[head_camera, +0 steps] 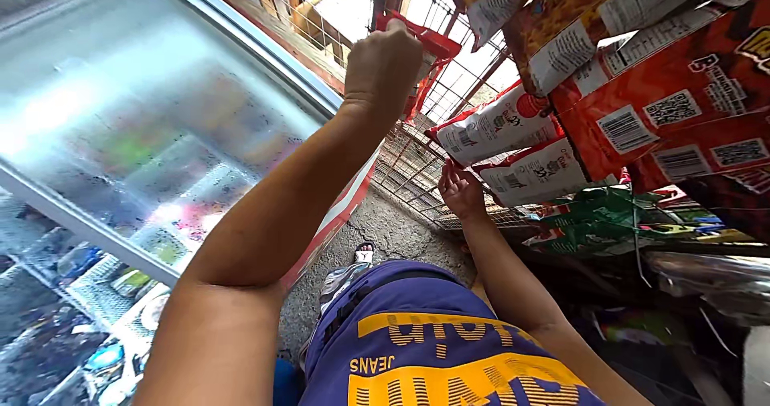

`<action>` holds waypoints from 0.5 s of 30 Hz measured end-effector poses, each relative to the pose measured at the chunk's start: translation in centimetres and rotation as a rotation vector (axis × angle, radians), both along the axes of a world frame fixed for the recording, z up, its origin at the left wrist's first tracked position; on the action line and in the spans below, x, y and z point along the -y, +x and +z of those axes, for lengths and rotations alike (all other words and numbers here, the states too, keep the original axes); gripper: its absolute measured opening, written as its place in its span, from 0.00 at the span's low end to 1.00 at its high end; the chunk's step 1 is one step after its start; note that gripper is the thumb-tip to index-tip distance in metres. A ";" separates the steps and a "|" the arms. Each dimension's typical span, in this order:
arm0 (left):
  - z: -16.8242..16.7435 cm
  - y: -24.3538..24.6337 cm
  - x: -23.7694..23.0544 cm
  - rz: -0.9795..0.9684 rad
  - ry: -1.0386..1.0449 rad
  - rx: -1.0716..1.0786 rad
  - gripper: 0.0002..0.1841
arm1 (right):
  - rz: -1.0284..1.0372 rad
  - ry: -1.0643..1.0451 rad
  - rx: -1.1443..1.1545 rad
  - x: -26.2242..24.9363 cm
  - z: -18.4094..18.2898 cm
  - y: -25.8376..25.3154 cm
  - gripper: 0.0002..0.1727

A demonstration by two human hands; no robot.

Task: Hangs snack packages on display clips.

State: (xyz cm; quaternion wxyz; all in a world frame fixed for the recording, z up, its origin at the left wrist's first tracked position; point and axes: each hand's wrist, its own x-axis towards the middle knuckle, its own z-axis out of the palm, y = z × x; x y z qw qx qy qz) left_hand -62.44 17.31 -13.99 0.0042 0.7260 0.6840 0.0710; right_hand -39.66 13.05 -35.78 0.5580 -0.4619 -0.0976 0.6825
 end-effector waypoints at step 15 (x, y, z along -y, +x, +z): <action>-5.7 -6.4 -1.0 0.123 -0.247 1.442 0.39 | 0.089 -0.294 0.095 4.0 -3.7 0.6 0.21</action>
